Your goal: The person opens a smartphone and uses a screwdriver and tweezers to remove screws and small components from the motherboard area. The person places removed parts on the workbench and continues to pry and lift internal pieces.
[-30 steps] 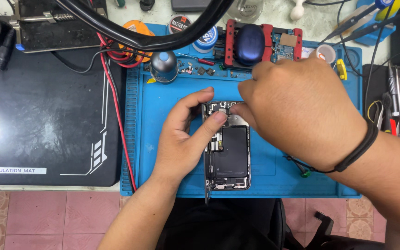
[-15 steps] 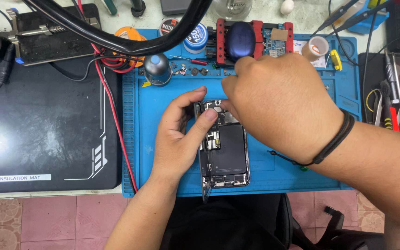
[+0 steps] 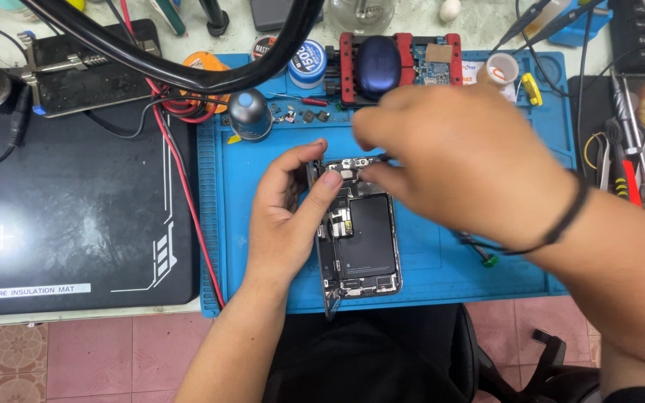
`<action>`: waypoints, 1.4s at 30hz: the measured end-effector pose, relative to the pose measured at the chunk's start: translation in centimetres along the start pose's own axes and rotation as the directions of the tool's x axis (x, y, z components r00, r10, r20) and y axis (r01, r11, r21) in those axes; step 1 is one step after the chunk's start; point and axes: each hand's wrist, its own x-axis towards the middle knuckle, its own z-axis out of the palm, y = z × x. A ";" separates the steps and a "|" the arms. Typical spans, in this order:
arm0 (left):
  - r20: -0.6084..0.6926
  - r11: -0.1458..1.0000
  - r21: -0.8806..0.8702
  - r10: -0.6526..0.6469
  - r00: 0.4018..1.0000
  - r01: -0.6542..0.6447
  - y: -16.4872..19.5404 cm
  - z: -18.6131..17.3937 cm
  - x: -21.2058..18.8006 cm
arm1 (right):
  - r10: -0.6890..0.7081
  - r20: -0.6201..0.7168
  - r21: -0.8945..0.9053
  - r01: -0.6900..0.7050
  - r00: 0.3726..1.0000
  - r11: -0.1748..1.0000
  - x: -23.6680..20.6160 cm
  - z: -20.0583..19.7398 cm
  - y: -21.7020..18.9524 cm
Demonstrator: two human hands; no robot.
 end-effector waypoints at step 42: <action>-0.005 1.000 -0.012 -0.006 1.000 0.006 -0.1 0.0 -0.2 | 0.271 -0.077 0.246 -0.245 0.960 0.938 -4.5 10.6 -1.1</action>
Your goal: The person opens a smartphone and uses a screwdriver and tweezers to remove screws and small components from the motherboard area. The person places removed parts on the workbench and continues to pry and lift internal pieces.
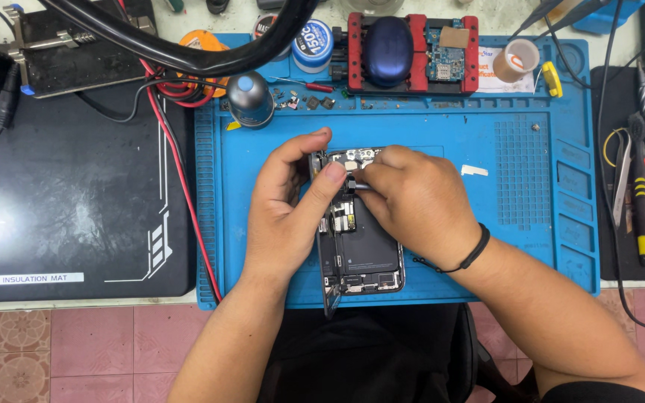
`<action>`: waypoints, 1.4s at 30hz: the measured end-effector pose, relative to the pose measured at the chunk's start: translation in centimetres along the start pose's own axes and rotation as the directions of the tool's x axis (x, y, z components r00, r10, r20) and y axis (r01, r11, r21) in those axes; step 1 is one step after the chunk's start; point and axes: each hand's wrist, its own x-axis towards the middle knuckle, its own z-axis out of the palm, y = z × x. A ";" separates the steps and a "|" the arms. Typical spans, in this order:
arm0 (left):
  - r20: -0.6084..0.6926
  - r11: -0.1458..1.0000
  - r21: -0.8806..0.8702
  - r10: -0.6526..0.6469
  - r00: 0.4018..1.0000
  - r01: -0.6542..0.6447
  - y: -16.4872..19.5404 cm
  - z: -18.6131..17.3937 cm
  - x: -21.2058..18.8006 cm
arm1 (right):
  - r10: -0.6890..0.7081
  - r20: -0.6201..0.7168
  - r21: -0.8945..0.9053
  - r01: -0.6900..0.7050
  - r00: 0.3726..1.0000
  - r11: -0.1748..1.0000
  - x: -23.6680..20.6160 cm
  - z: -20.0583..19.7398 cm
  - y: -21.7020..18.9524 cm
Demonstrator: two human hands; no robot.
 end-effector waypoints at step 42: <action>-0.004 0.993 0.120 0.015 1.000 -0.015 0.7 0.2 -0.5 | 0.606 -0.195 0.740 -0.290 0.771 0.607 -6.0 -10.0 7.1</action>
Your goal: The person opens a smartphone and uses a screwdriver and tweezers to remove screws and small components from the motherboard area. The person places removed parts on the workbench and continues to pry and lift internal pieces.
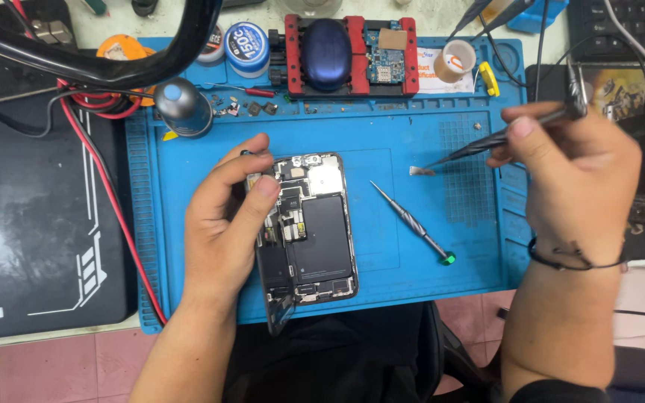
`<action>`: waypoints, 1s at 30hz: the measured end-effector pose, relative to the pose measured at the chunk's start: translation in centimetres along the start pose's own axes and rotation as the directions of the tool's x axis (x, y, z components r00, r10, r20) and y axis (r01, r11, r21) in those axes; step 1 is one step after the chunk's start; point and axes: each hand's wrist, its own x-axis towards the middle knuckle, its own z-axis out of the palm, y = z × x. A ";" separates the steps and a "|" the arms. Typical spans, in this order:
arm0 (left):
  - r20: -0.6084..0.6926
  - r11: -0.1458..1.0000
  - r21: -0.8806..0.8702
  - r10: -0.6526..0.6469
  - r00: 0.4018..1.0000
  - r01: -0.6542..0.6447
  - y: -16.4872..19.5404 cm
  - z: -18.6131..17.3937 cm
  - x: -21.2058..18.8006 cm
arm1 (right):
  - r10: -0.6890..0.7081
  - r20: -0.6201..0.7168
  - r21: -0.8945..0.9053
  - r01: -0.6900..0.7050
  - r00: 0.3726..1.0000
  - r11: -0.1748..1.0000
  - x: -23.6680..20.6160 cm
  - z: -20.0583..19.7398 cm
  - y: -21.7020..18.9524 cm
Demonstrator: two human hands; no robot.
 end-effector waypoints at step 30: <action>0.000 0.994 0.094 -0.061 0.998 0.061 -0.1 -0.2 -0.4 | -0.155 0.102 -0.672 0.183 0.983 0.718 -0.9 0.3 3.5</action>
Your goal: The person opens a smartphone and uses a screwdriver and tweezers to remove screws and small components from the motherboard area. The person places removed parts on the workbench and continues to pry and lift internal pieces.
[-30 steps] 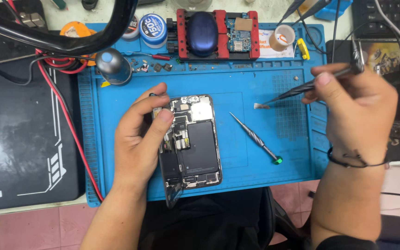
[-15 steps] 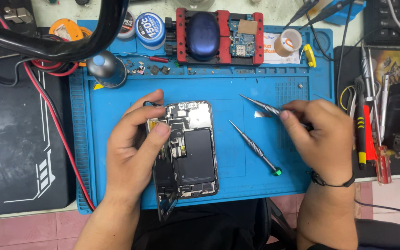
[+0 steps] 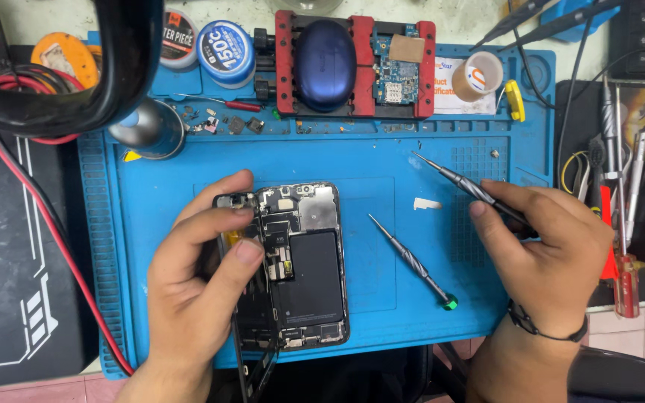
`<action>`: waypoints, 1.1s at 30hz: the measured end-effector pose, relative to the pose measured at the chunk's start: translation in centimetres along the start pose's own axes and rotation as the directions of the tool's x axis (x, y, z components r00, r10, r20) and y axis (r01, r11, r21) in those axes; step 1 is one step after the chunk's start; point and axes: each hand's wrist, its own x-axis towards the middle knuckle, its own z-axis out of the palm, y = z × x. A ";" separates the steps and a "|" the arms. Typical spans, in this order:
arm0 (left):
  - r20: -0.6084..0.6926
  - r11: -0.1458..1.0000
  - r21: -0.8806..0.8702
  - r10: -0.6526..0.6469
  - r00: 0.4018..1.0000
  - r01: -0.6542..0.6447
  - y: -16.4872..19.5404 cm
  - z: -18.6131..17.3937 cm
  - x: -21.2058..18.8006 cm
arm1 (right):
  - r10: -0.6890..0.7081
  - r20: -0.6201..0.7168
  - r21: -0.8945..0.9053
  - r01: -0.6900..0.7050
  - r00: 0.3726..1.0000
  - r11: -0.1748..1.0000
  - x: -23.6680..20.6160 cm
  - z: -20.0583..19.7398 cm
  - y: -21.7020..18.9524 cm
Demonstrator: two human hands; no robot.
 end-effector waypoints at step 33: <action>-0.009 0.999 0.015 -0.030 1.000 0.030 -0.7 -0.2 -0.6 | -0.312 0.402 -0.139 0.394 0.861 0.909 5.8 3.8 -1.6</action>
